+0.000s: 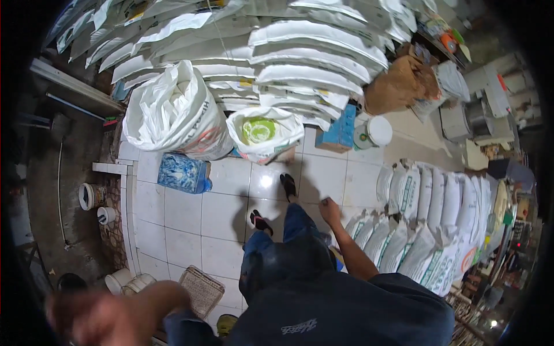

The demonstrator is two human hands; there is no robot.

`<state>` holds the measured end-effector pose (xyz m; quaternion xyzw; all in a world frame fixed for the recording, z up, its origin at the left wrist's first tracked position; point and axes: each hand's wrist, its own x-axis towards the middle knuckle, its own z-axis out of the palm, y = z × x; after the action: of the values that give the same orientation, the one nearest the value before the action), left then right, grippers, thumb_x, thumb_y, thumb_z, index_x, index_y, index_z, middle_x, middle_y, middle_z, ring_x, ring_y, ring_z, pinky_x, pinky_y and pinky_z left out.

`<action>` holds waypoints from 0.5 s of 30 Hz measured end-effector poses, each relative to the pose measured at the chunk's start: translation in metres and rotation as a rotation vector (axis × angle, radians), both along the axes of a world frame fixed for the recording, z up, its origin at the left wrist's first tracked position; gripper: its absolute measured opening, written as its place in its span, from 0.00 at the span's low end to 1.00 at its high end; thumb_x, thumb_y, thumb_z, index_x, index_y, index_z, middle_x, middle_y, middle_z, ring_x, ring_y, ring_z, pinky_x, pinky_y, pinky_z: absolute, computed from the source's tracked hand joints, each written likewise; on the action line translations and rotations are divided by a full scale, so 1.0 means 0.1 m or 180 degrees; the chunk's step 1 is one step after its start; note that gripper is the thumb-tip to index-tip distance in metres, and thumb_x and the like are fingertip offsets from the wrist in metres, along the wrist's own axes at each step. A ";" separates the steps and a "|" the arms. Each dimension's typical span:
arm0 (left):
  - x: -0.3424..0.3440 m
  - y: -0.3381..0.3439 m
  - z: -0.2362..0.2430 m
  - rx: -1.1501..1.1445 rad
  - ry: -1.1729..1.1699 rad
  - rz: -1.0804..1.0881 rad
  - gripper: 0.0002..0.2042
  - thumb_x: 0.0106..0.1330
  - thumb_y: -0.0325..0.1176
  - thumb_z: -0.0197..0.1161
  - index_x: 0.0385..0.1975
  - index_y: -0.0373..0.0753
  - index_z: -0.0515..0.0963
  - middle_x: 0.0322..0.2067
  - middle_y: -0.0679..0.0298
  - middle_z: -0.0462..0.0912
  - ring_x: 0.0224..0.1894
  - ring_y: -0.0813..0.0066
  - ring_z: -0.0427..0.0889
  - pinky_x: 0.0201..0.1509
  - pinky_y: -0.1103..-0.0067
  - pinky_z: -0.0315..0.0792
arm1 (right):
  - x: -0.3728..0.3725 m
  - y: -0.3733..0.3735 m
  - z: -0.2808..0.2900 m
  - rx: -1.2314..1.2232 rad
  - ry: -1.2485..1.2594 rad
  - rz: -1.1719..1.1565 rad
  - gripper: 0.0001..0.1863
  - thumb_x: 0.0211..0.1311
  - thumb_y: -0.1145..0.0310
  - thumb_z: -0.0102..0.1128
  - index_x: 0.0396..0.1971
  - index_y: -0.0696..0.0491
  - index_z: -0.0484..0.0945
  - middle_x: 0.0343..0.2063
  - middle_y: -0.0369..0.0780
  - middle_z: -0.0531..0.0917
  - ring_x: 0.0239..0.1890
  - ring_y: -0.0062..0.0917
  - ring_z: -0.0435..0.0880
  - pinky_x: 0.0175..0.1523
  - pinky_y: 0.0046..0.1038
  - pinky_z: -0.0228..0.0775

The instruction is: The recorder prepares dough by collecting flour, weighing dough portions, and shaping them into rounds on a production table.

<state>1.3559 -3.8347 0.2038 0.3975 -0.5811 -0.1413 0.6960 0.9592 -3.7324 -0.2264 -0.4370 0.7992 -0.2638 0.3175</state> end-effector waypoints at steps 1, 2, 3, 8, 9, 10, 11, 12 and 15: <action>-0.46 -0.50 -0.21 0.0092 0.0092 0.0039 0.14 0.62 0.31 0.53 0.46 0.34 0.65 0.46 0.54 0.71 0.44 0.67 0.75 0.52 0.74 0.68 | 0.10 -0.60 0.10 -0.0291 0.0026 0.0124 0.15 0.55 0.60 0.58 0.26 0.59 0.73 0.23 0.51 0.79 0.29 0.47 0.78 0.35 0.40 0.69; -0.56 -0.67 -0.41 0.0221 0.0153 0.0085 0.14 0.62 0.30 0.53 0.46 0.33 0.65 0.45 0.53 0.71 0.44 0.66 0.75 0.52 0.74 0.68 | 0.27 -1.22 0.38 -0.0311 -0.0222 0.0209 0.14 0.57 0.62 0.57 0.27 0.59 0.72 0.22 0.51 0.77 0.29 0.48 0.77 0.33 0.39 0.68; -0.59 -0.88 -0.69 0.0316 0.0337 0.0043 0.15 0.62 0.30 0.54 0.46 0.32 0.65 0.45 0.53 0.71 0.43 0.66 0.75 0.51 0.74 0.68 | 0.19 -1.76 0.40 -0.0776 -0.0321 0.0373 0.13 0.58 0.63 0.56 0.27 0.59 0.71 0.21 0.50 0.76 0.27 0.48 0.77 0.32 0.38 0.67; -0.89 0.09 -3.33 0.4480 -0.0769 0.0146 0.26 0.66 0.45 0.54 0.55 0.30 0.62 0.50 0.44 0.67 0.51 0.52 0.70 0.55 0.68 0.65 | 0.80 -3.91 -0.58 0.0353 -0.0264 0.1941 0.19 0.58 0.57 0.55 0.42 0.56 0.76 0.37 0.47 0.82 0.38 0.41 0.82 0.45 0.36 0.73; -0.93 0.56 -3.81 0.4815 -0.1038 0.0271 0.31 0.64 0.50 0.55 0.56 0.29 0.61 0.51 0.38 0.65 0.53 0.41 0.68 0.56 0.63 0.64 | 0.94 -4.13 -0.91 0.0409 -0.0305 0.2053 0.19 0.58 0.57 0.55 0.42 0.56 0.76 0.37 0.47 0.82 0.38 0.41 0.82 0.45 0.36 0.73; -1.04 0.98 -4.14 0.5364 -0.1034 0.0164 0.32 0.63 0.47 0.57 0.58 0.28 0.58 0.51 0.35 0.65 0.54 0.40 0.67 0.56 0.61 0.64 | 1.02 -4.32 -1.25 0.0494 0.0035 0.2426 0.20 0.59 0.56 0.53 0.44 0.55 0.76 0.39 0.48 0.81 0.42 0.42 0.80 0.48 0.38 0.70; -1.12 1.48 -4.49 0.5496 -0.1125 0.0144 0.34 0.63 0.51 0.56 0.57 0.27 0.58 0.48 0.31 0.66 0.52 0.34 0.67 0.54 0.57 0.65 | 1.15 -4.51 -1.57 0.0534 0.0357 0.2807 0.20 0.59 0.56 0.51 0.45 0.54 0.75 0.42 0.48 0.80 0.45 0.44 0.78 0.52 0.40 0.68; -1.39 1.68 -4.61 0.6392 -0.0668 -0.0012 0.36 0.62 0.54 0.55 0.57 0.27 0.59 0.48 0.31 0.66 0.51 0.32 0.67 0.53 0.56 0.65 | 1.00 -4.71 -1.93 0.0586 0.0437 0.2839 0.20 0.59 0.56 0.51 0.45 0.54 0.75 0.42 0.48 0.80 0.45 0.44 0.78 0.52 0.40 0.68; -1.89 2.29 -4.70 0.7137 -0.0325 -0.0151 0.36 0.59 0.58 0.55 0.56 0.32 0.62 0.44 0.34 0.70 0.48 0.35 0.71 0.52 0.58 0.67 | 1.17 -4.82 -2.62 -0.0085 0.1082 0.2811 0.22 0.60 0.55 0.45 0.48 0.53 0.74 0.51 0.47 0.75 0.54 0.40 0.72 0.60 0.42 0.59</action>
<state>1.1671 -3.6054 -0.2661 0.7934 -0.1608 -0.5812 -0.0827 1.0766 -4.2148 -0.4879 -0.7761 0.5740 -0.0385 0.2584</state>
